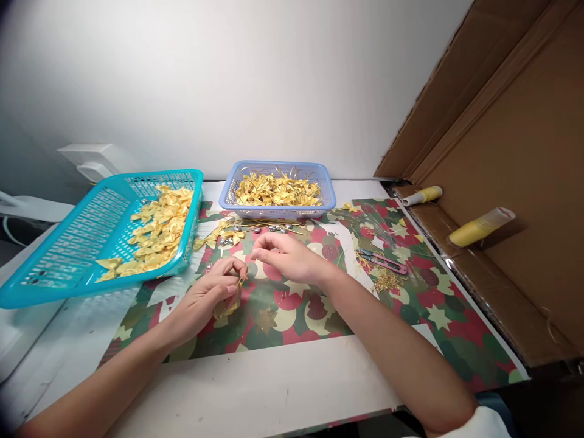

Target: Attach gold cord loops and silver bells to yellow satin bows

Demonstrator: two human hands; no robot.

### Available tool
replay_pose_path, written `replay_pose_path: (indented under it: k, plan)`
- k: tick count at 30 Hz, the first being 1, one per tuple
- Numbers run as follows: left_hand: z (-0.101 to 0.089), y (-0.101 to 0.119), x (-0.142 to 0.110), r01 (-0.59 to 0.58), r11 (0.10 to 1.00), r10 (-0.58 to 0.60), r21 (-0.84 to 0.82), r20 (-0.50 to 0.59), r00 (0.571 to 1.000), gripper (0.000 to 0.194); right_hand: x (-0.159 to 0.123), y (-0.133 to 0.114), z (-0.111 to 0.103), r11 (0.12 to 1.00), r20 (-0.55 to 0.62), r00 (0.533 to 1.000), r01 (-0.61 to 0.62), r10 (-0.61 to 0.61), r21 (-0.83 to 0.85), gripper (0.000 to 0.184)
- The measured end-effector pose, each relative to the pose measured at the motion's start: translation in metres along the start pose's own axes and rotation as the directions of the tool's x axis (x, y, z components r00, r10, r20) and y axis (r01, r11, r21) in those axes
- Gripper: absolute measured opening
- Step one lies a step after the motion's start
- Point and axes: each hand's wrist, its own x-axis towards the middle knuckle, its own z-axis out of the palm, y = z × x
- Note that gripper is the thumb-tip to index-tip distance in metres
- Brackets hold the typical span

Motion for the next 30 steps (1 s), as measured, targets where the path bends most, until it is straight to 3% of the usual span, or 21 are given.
replay_pose_path:
  k: [6,9,12,14,16,19,22,26,30]
  plan:
    - [0.001,0.002,-0.002,-0.046,0.998,0.048,-0.046,0.055,0.997,0.038,0.002,0.004,0.008,0.998,-0.042,0.999,-0.027,0.024,-0.064,0.015]
    - [0.002,0.003,-0.002,-0.049,0.996,0.052,-0.076,0.034,0.998,0.041,0.005,0.008,0.013,0.985,-0.099,0.993,0.042,-0.059,-0.169,0.007]
    - [0.002,0.001,-0.001,-0.055,0.997,0.053,-0.053,-0.034,0.998,0.042,0.006,0.01,0.013,0.958,-0.289,0.935,0.131,-0.205,-0.255,0.005]
    - [0.002,0.0,0.0,-0.053,0.997,0.05,-0.051,-0.054,0.997,0.043,0.005,0.009,0.01,0.957,-0.383,0.893,0.146,-0.236,-0.25,0.005]
    - [0.003,-0.002,0.001,-0.046,0.998,0.043,-0.052,-0.054,0.998,0.043,0.004,0.008,0.01,0.968,-0.355,0.909,0.156,-0.218,-0.195,0.006]
    - [0.005,-0.002,0.001,-0.038,0.999,0.037,-0.026,-0.062,0.997,0.044,0.004,0.008,0.015,0.99,-0.223,0.964,0.133,-0.142,-0.055,0.015]
    - [0.005,-0.002,0.001,-0.051,0.998,0.053,0.029,-0.055,0.997,0.045,0.008,0.01,0.023,0.993,-0.169,0.979,0.118,-0.112,0.026,0.017]
    - [0.004,-0.004,0.002,-0.061,0.998,0.063,0.035,-0.05,0.997,0.036,0.011,0.011,0.026,0.985,-0.153,0.973,0.174,-0.173,-0.009,0.014]
    - [0.001,-0.01,0.004,-0.005,0.993,-0.005,-0.119,-0.089,0.996,0.033,0.007,0.009,0.023,0.979,-0.154,0.969,0.18,-0.193,-0.091,0.011]
